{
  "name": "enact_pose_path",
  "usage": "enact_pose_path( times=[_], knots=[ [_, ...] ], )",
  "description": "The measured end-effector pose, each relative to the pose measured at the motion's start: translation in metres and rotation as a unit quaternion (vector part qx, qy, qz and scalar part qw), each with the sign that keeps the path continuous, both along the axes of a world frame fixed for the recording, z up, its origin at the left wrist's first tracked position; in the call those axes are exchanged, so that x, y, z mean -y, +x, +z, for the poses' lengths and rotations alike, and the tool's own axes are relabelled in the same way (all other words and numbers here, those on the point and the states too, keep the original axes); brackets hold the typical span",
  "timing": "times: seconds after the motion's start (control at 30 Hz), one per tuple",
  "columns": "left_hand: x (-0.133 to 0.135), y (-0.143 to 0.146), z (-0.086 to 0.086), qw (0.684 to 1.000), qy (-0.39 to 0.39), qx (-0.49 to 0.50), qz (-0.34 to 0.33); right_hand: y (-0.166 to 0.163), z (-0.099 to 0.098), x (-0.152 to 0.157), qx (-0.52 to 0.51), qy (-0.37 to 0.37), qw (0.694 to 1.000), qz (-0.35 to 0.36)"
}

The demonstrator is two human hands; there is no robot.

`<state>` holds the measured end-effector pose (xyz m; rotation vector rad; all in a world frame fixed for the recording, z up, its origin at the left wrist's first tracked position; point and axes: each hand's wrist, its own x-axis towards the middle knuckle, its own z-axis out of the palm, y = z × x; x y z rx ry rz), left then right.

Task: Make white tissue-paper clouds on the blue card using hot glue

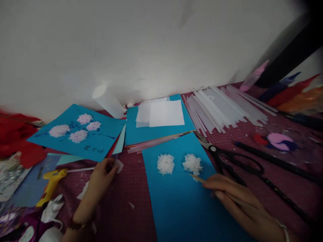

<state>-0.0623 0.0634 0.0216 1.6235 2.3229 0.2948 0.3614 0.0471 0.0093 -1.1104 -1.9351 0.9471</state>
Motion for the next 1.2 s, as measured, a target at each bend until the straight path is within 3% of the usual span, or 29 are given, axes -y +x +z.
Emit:
enact_pose_path(
  times=[0.2,0.4,0.47,0.57,0.67,0.73,0.87,0.97,1.07,1.2],
  knots=[
    [-0.002,-0.001,-0.002,0.999,0.005,0.054,0.009,-0.012,0.006,0.002,-0.065,0.001,0.997,0.052],
    [0.008,0.025,0.029,0.995,0.051,0.08,0.034,-0.017,0.007,0.008,-0.076,0.041,0.995,0.054],
    [0.018,0.051,0.033,0.99,0.054,0.129,-0.016,-0.016,0.007,0.008,-0.055,0.073,0.995,0.032],
    [0.046,0.103,0.02,0.957,0.06,0.204,-0.197,-0.013,0.009,0.005,-0.047,0.059,0.997,-0.035],
    [0.078,0.15,-0.008,0.867,0.176,0.138,-0.445,-0.01,0.014,0.002,-0.085,-0.033,0.993,-0.074],
    [0.091,0.168,-0.026,0.838,0.202,0.105,-0.496,-0.01,0.019,-0.001,-0.099,-0.079,0.99,-0.062],
    [0.099,0.175,-0.05,0.821,0.244,0.058,-0.512,-0.011,0.026,-0.009,-0.07,-0.087,0.994,-0.009],
    [0.103,0.17,-0.059,0.825,0.272,0.045,-0.493,-0.011,0.025,-0.012,-0.06,-0.088,0.994,0.015],
    [0.115,0.159,-0.057,0.824,0.276,0.044,-0.494,-0.011,0.024,-0.005,-0.076,-0.107,0.991,0.03],
    [0.13,0.139,-0.045,0.844,0.188,0.09,-0.494,-0.017,0.024,0.02,-0.085,-0.109,0.989,0.045]
  ],
)
